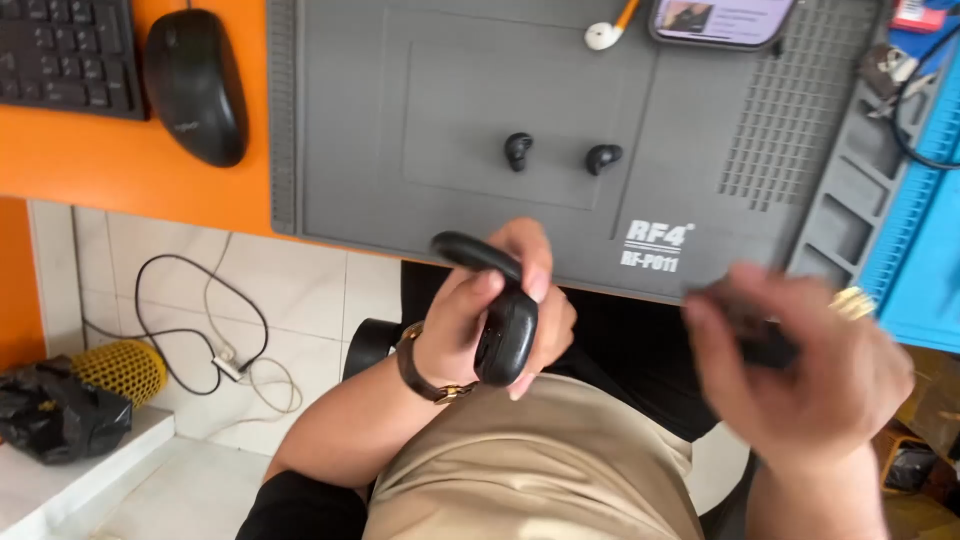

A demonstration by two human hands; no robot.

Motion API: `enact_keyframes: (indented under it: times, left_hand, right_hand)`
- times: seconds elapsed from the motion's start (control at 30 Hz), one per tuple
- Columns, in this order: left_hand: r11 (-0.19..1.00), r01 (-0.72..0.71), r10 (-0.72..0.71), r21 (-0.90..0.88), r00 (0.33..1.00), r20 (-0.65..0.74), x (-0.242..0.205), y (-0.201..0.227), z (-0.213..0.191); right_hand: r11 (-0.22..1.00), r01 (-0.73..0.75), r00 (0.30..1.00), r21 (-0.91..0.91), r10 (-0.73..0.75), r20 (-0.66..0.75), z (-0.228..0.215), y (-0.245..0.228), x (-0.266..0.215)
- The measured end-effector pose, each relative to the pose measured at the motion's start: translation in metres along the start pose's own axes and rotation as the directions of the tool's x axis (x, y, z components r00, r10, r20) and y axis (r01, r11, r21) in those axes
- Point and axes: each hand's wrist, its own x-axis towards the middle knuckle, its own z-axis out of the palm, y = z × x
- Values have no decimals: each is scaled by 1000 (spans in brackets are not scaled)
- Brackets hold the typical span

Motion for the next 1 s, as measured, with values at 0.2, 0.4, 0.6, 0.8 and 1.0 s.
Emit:
enact_keyframes:
  times: [0.2,0.4,0.6,0.8,1.0]
  left_hand:
    - [960,161,-147,-229,986,76,1,-2,-1]
    - [955,200,-173,-219,975,138,4,-4,4]
    - [938,259,-215,-232,956,197,5,-6,4]
    - [908,283,-230,-307,953,198,7,-8,8]
    - [947,209,-214,-244,977,6,5,-11,21]
  right_hand:
    - [986,134,989,96,-139,50,14,13,35]
    - [971,124,982,202,-149,113,14,10,40]
    - [981,128,986,145,-142,92,20,6,39]
    - [868,376,924,323,-326,-199,10,-9,27]
    - [850,404,904,337,-315,-289,12,-72,25]
